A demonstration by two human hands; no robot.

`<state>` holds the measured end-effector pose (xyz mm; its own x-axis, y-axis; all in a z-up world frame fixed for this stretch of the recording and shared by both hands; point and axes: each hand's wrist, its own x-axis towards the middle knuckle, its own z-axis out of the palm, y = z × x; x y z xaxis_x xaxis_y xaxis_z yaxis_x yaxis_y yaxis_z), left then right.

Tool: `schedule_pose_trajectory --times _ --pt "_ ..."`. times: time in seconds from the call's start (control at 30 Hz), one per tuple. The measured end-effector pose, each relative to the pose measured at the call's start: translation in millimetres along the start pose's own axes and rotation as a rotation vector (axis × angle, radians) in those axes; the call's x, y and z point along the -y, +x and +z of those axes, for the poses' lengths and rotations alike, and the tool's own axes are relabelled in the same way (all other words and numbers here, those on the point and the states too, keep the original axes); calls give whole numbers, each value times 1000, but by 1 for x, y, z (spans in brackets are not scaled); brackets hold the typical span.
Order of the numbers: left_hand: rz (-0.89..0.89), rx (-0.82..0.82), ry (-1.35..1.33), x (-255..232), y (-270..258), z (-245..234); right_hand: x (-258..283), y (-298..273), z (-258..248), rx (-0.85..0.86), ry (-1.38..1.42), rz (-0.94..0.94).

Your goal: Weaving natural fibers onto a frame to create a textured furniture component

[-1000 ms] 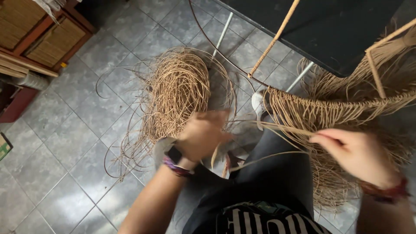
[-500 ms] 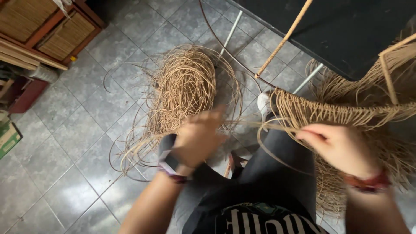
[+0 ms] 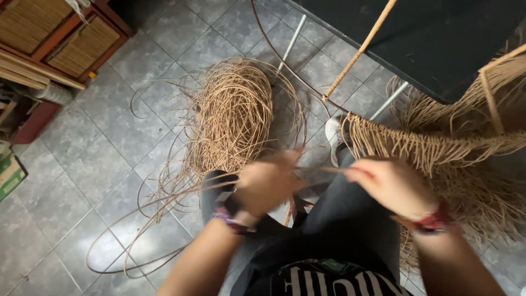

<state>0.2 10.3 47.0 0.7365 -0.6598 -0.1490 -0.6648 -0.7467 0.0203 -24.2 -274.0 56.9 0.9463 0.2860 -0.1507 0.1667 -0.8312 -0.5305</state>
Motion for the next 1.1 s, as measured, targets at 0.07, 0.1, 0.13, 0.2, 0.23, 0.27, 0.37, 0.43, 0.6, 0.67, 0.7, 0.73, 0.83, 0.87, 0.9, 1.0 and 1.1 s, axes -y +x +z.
schedule_pose_trajectory --times 0.07,0.1,0.13,0.2,0.23,0.27,0.37,0.43,0.6,0.67,0.7,0.73,0.83,0.87,0.9,1.0,1.1 --pt "-333 -317 -246 -65 24 19 8 14 36 -61 -167 -91" --pt "-334 -317 -248 -59 24 20 11 13 27 -59 -169 -90" --pt "-201 -409 -259 -54 24 22 14 13 18 -10 -75 -80" --pt "-66 -500 -274 -27 19 15 9 9 2 42 16 -64" --pt "-30 -779 -360 -4 12 7 1 5 -5 61 32 -11" --pt "5 -1059 -444 19 5 -2 -6 1 -11 81 49 43" --pt "-229 -352 -189 42 -7 53 3 2 -16 95 -29 37" --pt "-212 -327 -237 12 4 46 11 11 2 99 -38 35" --pt "-137 -240 -436 -36 26 17 1 18 30 66 -109 -97" --pt "-45 -115 -433 -15 18 4 9 18 17 86 1 -176" --pt "-45 -113 -436 -4 17 3 6 16 13 88 1 -174" --pt "-69 -41 -553 7 16 2 3 13 9 76 -41 -189" --pt "-92 62 -651 24 18 -5 -4 15 8 51 -112 -242" --pt "-91 98 -635 26 19 -8 -6 16 10 41 -138 -276" --pt "-89 102 -638 26 19 -11 -5 17 14 43 -136 -272" --pt "-57 102 -663 30 24 -20 -12 24 30 -7 -381 -208" --pt "-32 138 -740 36 30 -24 -32 30 54 -26 -426 -166"
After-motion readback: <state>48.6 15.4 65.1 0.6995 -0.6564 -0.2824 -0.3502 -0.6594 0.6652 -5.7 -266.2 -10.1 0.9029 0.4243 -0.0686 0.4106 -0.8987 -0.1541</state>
